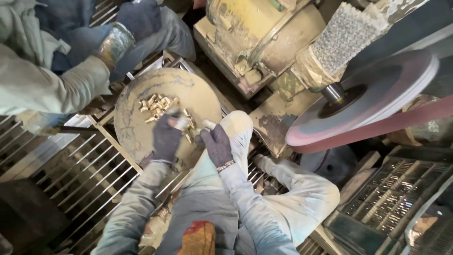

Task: The person sits on a metal grate floor and uses a rotating grinding wheel to polish small brass-colored metal fittings. They hold the fittings with gloved hands, pressing them against the wheel to smooth the surfaces, then place the finished pieces into a nearby basket.

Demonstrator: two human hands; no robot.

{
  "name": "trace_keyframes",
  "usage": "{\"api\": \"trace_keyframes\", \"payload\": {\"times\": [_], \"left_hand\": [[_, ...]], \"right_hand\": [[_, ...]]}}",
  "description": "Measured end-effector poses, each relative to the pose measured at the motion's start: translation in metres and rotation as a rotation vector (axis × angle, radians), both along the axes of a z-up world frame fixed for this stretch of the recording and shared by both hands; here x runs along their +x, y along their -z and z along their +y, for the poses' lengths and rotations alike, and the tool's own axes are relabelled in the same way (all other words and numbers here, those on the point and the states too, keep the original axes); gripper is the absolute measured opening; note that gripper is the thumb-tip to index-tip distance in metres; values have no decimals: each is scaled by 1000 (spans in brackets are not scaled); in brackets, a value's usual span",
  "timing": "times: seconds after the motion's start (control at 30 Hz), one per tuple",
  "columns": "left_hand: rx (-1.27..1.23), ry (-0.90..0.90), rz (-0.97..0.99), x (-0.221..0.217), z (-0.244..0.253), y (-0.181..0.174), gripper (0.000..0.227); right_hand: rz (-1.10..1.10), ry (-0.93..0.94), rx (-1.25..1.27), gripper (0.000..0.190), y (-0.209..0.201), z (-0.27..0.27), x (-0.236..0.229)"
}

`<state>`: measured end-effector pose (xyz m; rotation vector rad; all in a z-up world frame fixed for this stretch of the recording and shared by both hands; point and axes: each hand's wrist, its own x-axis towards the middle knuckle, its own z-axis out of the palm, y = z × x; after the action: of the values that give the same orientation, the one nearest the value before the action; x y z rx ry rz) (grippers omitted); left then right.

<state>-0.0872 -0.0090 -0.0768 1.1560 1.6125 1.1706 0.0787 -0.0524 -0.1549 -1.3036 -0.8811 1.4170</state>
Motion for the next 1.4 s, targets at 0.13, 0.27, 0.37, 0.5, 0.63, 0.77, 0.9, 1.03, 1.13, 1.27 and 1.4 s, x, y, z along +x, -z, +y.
{"api": "trace_keyframes", "payload": {"times": [0.13, 0.27, 0.37, 0.5, 0.63, 0.77, 0.9, 1.03, 1.13, 1.27, 1.4], "left_hand": [[-233, 4, -99, -51, -15, 40, 37], [-458, 124, -67, -45, -45, 69, 42], [-327, 87, 69, -26, -59, 78, 43], [-313, 85, 434, -8, -54, 73, 37], [-265, 129, 501, 0, -40, 76, 36], [-184, 84, 417, 1, -42, 94, 42], [-251, 76, 436, -1, -37, 115, 27], [-241, -3, 385, -1, -36, 134, 24], [-238, -50, 268, 0, -36, 135, 23], [-211, -24, -420, -2, -45, 111, 21], [-232, 71, -481, -7, -57, 63, 36]], "right_hand": [[104, 21, -4, 38, -36, 2, -4], [110, 28, -9, 37, -43, 4, -2], [105, 50, 11, 36, -41, 1, -2], [79, 34, -3, 37, -39, 0, -2], [89, 38, 7, 38, -42, 3, -2], [26, 19, -39, 39, -43, -2, -2], [96, 34, 0, 40, -46, 2, -4], [84, 23, -10, 40, -42, -1, -3], [73, 17, 18, 40, -39, -2, -2], [90, 24, 60, 39, -39, -2, 2], [130, 86, -15, 37, -45, 0, 3]]}}
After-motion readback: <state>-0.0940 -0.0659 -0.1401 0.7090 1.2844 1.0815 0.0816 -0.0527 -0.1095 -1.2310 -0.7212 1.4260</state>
